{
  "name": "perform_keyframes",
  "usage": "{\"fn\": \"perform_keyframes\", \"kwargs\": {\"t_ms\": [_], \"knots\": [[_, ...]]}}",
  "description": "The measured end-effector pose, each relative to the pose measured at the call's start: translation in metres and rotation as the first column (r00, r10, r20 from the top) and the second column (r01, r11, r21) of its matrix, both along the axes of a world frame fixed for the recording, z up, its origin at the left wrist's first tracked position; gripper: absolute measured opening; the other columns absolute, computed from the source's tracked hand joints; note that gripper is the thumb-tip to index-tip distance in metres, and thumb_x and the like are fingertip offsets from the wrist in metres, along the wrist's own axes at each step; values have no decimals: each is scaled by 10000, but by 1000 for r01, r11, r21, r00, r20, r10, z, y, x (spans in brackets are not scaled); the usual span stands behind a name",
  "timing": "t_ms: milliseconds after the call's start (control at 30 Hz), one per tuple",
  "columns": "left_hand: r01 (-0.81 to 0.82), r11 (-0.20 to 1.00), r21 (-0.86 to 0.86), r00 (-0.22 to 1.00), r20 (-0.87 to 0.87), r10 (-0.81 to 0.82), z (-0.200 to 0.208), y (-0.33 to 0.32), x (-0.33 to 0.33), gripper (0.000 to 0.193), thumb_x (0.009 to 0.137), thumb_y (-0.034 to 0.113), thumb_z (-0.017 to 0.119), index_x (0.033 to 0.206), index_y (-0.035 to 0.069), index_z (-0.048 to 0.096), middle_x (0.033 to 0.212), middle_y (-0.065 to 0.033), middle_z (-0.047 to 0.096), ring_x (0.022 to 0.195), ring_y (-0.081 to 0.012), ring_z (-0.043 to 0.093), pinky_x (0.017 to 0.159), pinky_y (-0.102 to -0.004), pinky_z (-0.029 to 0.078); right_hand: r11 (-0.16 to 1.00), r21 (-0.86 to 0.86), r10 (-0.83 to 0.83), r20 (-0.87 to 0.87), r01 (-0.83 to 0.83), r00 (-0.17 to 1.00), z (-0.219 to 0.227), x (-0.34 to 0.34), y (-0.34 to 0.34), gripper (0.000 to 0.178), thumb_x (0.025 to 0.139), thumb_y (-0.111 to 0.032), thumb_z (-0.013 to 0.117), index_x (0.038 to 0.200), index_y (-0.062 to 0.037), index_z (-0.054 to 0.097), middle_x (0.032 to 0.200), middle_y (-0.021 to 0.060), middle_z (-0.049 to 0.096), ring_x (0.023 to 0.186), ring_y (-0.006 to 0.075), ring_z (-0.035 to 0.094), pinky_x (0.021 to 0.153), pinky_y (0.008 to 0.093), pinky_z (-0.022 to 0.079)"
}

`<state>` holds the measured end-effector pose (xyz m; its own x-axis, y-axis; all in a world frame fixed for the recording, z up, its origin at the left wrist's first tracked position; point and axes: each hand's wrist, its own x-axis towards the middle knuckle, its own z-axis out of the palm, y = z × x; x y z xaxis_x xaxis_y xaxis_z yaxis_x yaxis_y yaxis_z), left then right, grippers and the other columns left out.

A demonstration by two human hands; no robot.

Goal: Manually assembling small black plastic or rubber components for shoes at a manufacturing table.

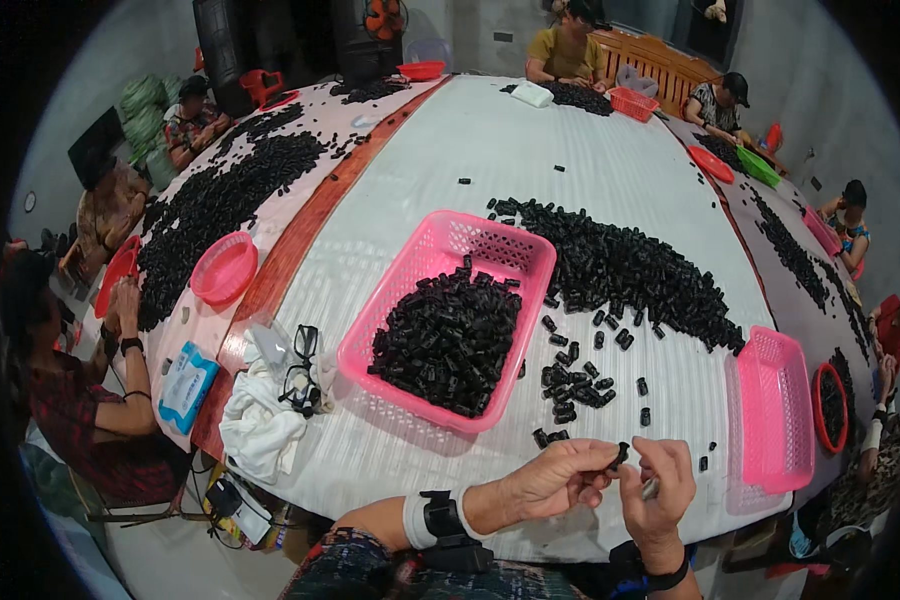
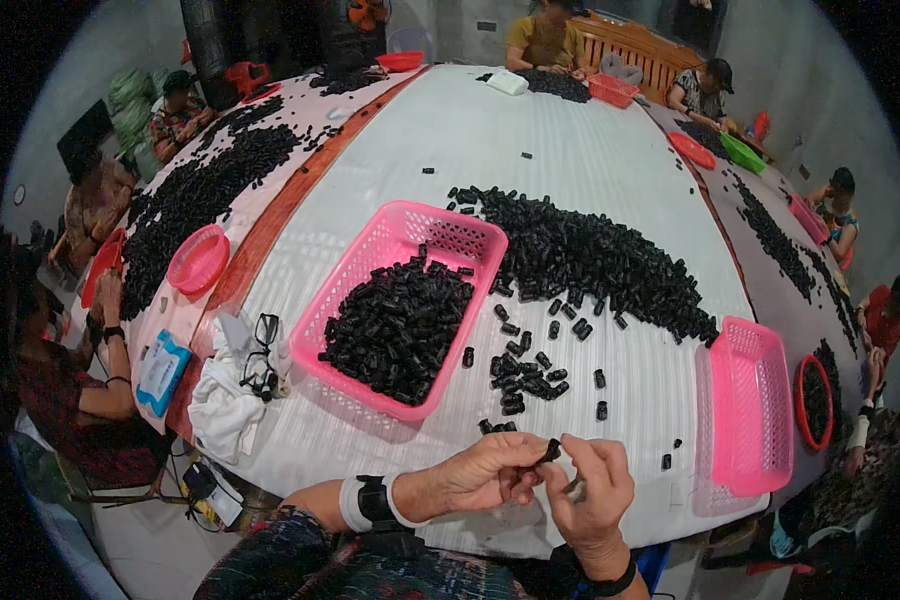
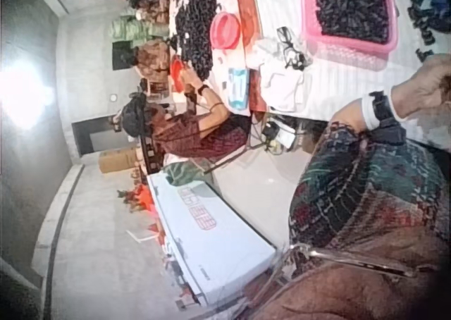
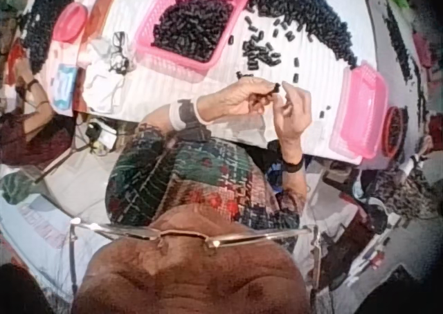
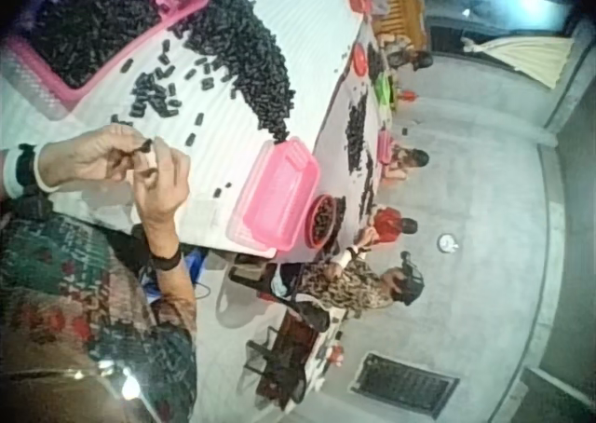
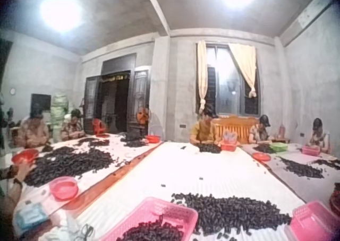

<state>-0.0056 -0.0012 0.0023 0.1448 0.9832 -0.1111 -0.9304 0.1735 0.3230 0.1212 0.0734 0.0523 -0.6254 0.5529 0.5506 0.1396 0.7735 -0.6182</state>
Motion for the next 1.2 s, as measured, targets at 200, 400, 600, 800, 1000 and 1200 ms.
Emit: {"fn": "perform_keyframes", "kwargs": {"t_ms": [200,400,600,800,1000,1200], "knots": [[-103,995,-11,990,-99,102,17,-3,-5,187,864,255,535,851,70,562,710,-4,573,654,-105,513,574,-242,404,899,437,90,-95,-40,991,-3,-14,5,425,511,12,659,933,28,610,750,115,545,578,231,524,476,299,412],[-184,983,-22,976,-122,180,30,-8,-9,142,871,203,527,812,77,556,719,2,559,673,-95,525,650,-235,444,866,499,129,-148,-38,980,7,-24,2,290,616,13,696,894,18,613,692,81,542,526,199,485,437,283,362],[-194,980,49,971,-135,199,25,-9,-11,178,872,202,521,918,43,586,765,-19,582,659,-103,532,559,-236,418,856,515,153,-172,-43,973,5,-22,2,312,601,15,710,891,-7,595,722,70,544,539,184,502,442,272,374],[-170,982,80,970,-160,181,28,-9,-15,184,875,182,513,927,18,579,768,-36,590,642,-110,536,559,-236,422,831,551,194,-156,-78,969,3,-20,6,357,595,14,718,922,-16,580,738,70,533,543,184,503,445,270,386],[-204,978,39,968,-144,208,24,-8,-16,192,877,182,510,936,11,574,783,-55,603,641,-115,546,563,-238,423,830,553,184,-138,-78,973,1,-23,9,356,591,11,716,919,-11,582,752,69,542,560,187,507,453,272,394],[-216,976,19,963,-161,216,23,-5,-19,187,870,163,523,944,-2,570,783,-63,600,649,-122,560,549,-237,439,823,562,187,-134,-81,973,0,-25,12,368,549,-14,698,903,25,607,789,67,544,577,175,501,471,274,392]]}}
